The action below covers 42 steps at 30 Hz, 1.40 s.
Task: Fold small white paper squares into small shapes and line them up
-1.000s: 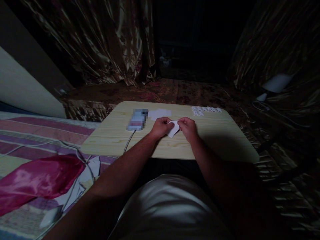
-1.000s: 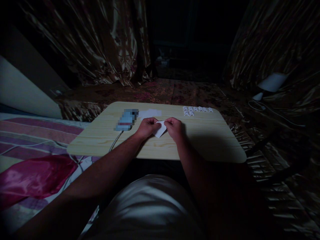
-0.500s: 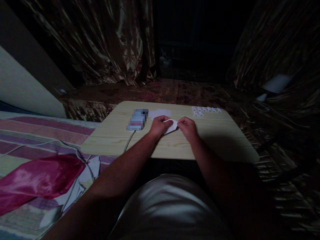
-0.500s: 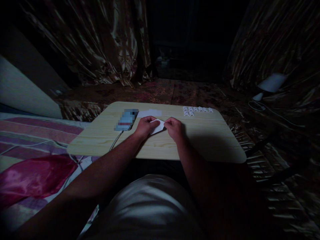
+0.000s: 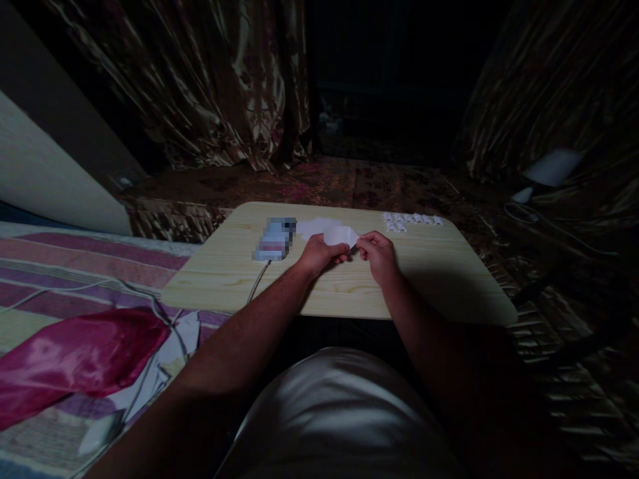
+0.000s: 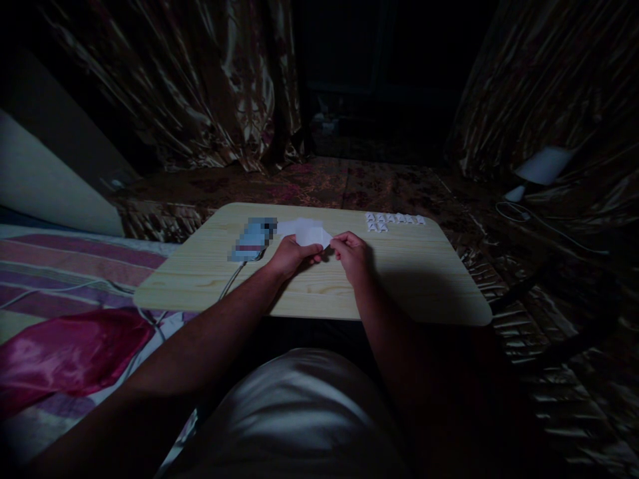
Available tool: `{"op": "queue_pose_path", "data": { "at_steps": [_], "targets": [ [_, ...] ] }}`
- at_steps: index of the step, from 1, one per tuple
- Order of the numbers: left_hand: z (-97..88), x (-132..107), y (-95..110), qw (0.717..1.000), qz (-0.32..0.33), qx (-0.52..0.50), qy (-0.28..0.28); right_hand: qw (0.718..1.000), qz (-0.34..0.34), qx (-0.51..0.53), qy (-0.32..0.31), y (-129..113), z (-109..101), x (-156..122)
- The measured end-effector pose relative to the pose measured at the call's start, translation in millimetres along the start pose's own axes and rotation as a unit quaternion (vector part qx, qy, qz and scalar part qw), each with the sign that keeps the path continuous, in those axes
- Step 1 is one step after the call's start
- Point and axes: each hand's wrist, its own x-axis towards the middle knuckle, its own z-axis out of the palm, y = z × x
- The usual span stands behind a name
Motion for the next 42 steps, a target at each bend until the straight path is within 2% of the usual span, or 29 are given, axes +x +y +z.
{"op": "queue_pose_path", "data": {
  "at_steps": [6, 14, 22, 24, 29, 33, 42],
  "targets": [
    [-0.5, 0.6, -1.7, 1.0, 0.013, 0.017, -0.009, 0.999, -0.005, -0.039, -0.01, -1.9, 0.8, -2.4],
    [0.4, 0.3, -4.7, 0.996, 0.03, 0.086, 0.018, 0.999, 0.009, -0.046, -0.013, -0.9, 1.5, -2.5],
    [-1.0, 4.9, -4.4, 0.993, 0.052, 0.033, 0.098, 0.998, 0.026, -0.048, -0.026, -2.9, 4.1, -4.3],
    [-1.4, 5.5, -5.2, 0.994, 0.058, 0.022, 0.091, 0.998, 0.026, -0.046, -0.035, -3.2, 4.4, -4.6],
    [-0.3, 2.0, -6.9, 0.996, 0.054, 0.059, 0.031, 0.998, 0.018, -0.042, -0.035, -3.8, 4.0, -4.9],
    [0.2, -0.2, -6.3, 0.992, 0.049, 0.112, 0.03, 0.998, 0.031, -0.048, -0.04, -5.3, 4.6, -5.6],
    [0.2, -0.8, -6.1, 0.989, 0.052, 0.139, 0.027, 0.996, 0.025, -0.063, -0.065, -2.3, 2.1, -3.7]
  ]
}}
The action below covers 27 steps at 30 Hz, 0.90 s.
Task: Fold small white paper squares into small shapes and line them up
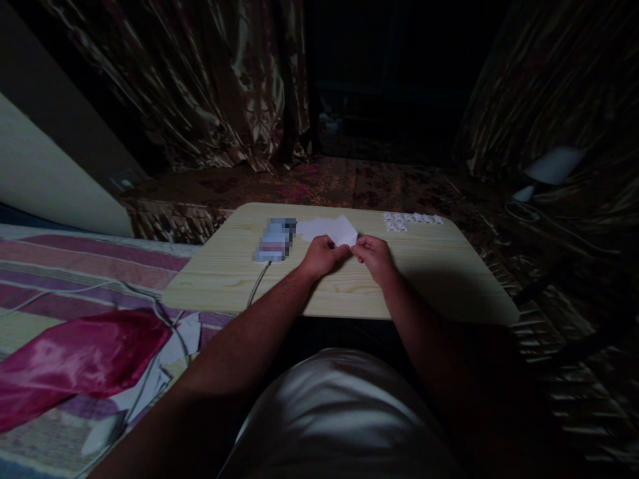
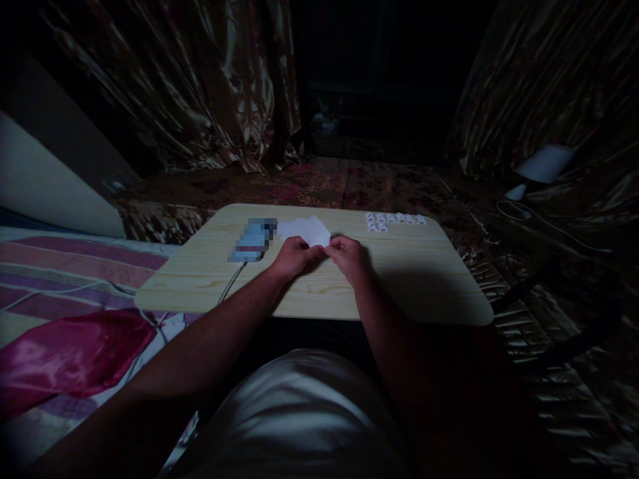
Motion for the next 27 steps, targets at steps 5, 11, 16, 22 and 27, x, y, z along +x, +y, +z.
{"op": "queue_pose_path", "data": {
  "at_steps": [5, 11, 16, 22, 27],
  "targets": [
    [-0.4, -0.2, -2.7, 0.999, 0.031, 0.028, -0.009, 1.0, -0.006, 0.02, 0.001, 0.0, -0.6, -0.3],
    [-2.1, -0.4, -2.7, 0.999, 0.027, 0.022, -0.02, 1.0, 0.004, 0.016, 0.003, -1.6, 0.4, -0.6],
    [-3.0, 0.1, -1.5, 0.999, 0.015, 0.016, -0.026, 1.0, -0.007, 0.017, -0.004, -2.6, 0.3, -1.2],
    [-1.4, -0.9, 0.0, 0.999, 0.01, 0.002, -0.042, 0.999, -0.022, 0.004, 0.024, -1.1, -0.1, -0.9],
    [-2.0, 0.5, -1.6, 0.999, 0.005, 0.007, -0.051, 0.999, -0.018, 0.014, 0.028, -1.9, 0.8, -0.9]
  ]
}}
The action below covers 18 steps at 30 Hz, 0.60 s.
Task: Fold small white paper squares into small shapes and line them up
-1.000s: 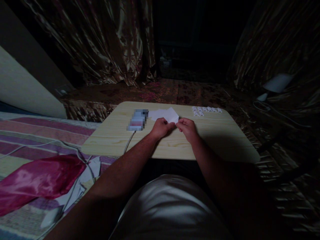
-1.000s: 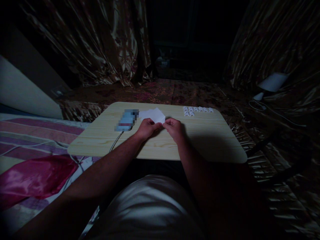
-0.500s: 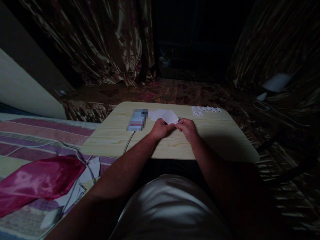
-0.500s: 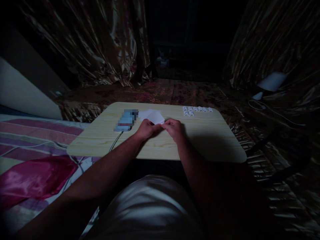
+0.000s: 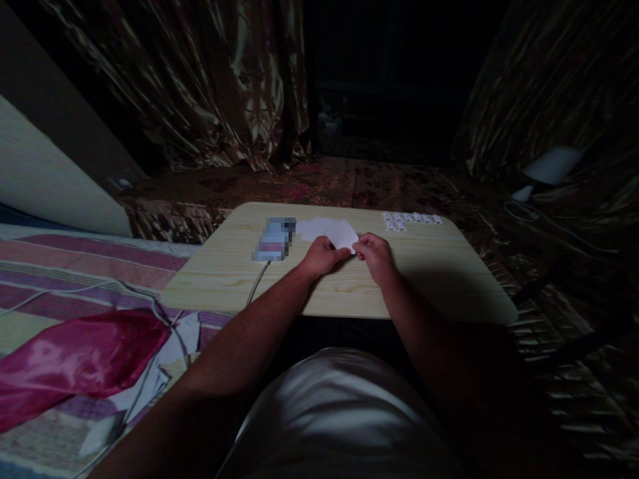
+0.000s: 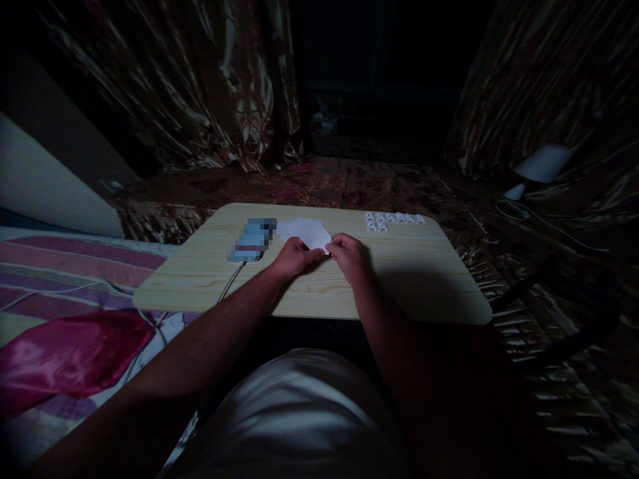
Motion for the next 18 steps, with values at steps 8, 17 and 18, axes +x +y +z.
{"op": "queue_pose_path", "data": {
  "at_steps": [8, 17, 18],
  "targets": [
    [-1.2, 0.2, 1.8, 1.0, -0.007, 0.008, 0.004, 0.997, 0.033, 0.039, 0.052, -2.0, -1.8, 3.4],
    [1.1, -1.3, 0.4, 1.0, 0.002, -0.014, 0.012, 1.0, 0.013, 0.011, 0.016, -2.2, -2.0, 0.7],
    [1.3, -0.6, 0.5, 0.999, 0.002, -0.031, 0.021, 1.0, 0.016, 0.012, 0.019, -1.6, -2.1, 1.0]
  ]
}}
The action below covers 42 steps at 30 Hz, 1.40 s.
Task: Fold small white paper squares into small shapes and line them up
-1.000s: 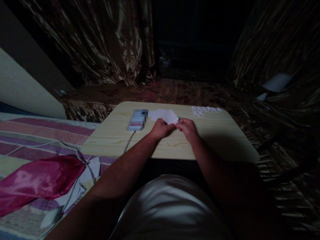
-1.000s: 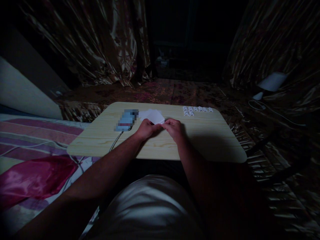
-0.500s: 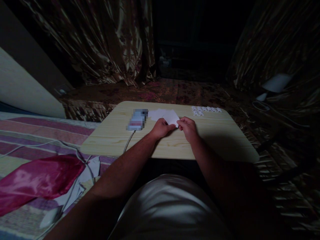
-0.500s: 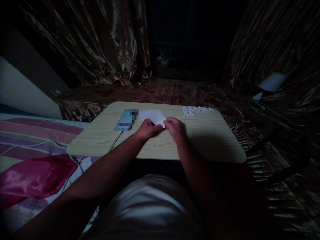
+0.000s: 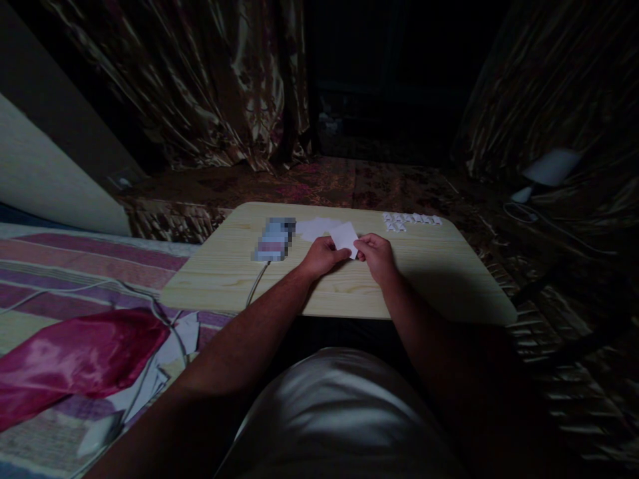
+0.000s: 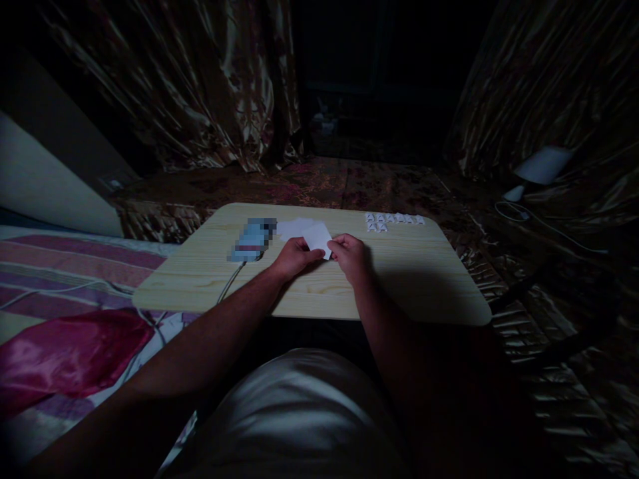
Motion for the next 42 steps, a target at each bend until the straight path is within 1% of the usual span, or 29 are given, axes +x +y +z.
{"op": "queue_pose_path", "data": {
  "at_steps": [1, 3, 5, 7, 13, 18, 22, 26, 30, 36, 39, 42],
  "targets": [
    [0.0, 1, 0, 1.0, -0.001, -0.019, 0.015, 1.0, 0.004, 0.001, 0.002, 1, 0, 0],
    [-0.9, 4, 1, 0.997, -0.004, -0.05, 0.063, 1.0, 0.013, 0.001, 0.002, 1, 1, 0],
    [-2.3, 6, 2, 0.991, -0.004, -0.069, 0.11, 1.0, 0.015, -0.007, -0.009, 1, 2, -1],
    [-3.3, 7, 2, 0.989, -0.003, -0.079, 0.128, 0.999, 0.013, -0.012, -0.028, 0, 3, -3],
    [-1.3, 7, 2, 0.993, -0.001, -0.082, 0.089, 0.997, 0.027, 0.004, -0.073, 1, 6, -4],
    [-0.9, 8, -2, 0.994, 0.004, -0.073, 0.086, 0.997, 0.018, 0.004, -0.071, 9, 5, -1],
    [-2.1, 10, -8, 0.994, 0.015, -0.066, 0.084, 0.998, 0.016, 0.003, -0.067, 10, 5, 0],
    [-2.7, 11, -9, 0.994, 0.028, -0.05, 0.092, 0.997, 0.015, 0.0, -0.073, 5, 4, -2],
    [-1.7, 10, -6, 0.993, 0.025, -0.061, 0.102, 0.996, 0.007, -0.008, -0.086, 2, 4, -3],
    [-0.6, 10, -2, 0.991, 0.015, -0.063, 0.116, 0.996, -0.007, 0.003, -0.087, 6, 6, -2],
    [-1.2, 10, -2, 0.99, 0.018, -0.063, 0.125, 0.996, -0.014, -0.012, -0.083, 8, 5, -1],
    [-2.2, 10, -1, 0.99, 0.018, -0.071, 0.124, 0.995, -0.022, -0.025, -0.094, 10, 4, -1]
  ]
}}
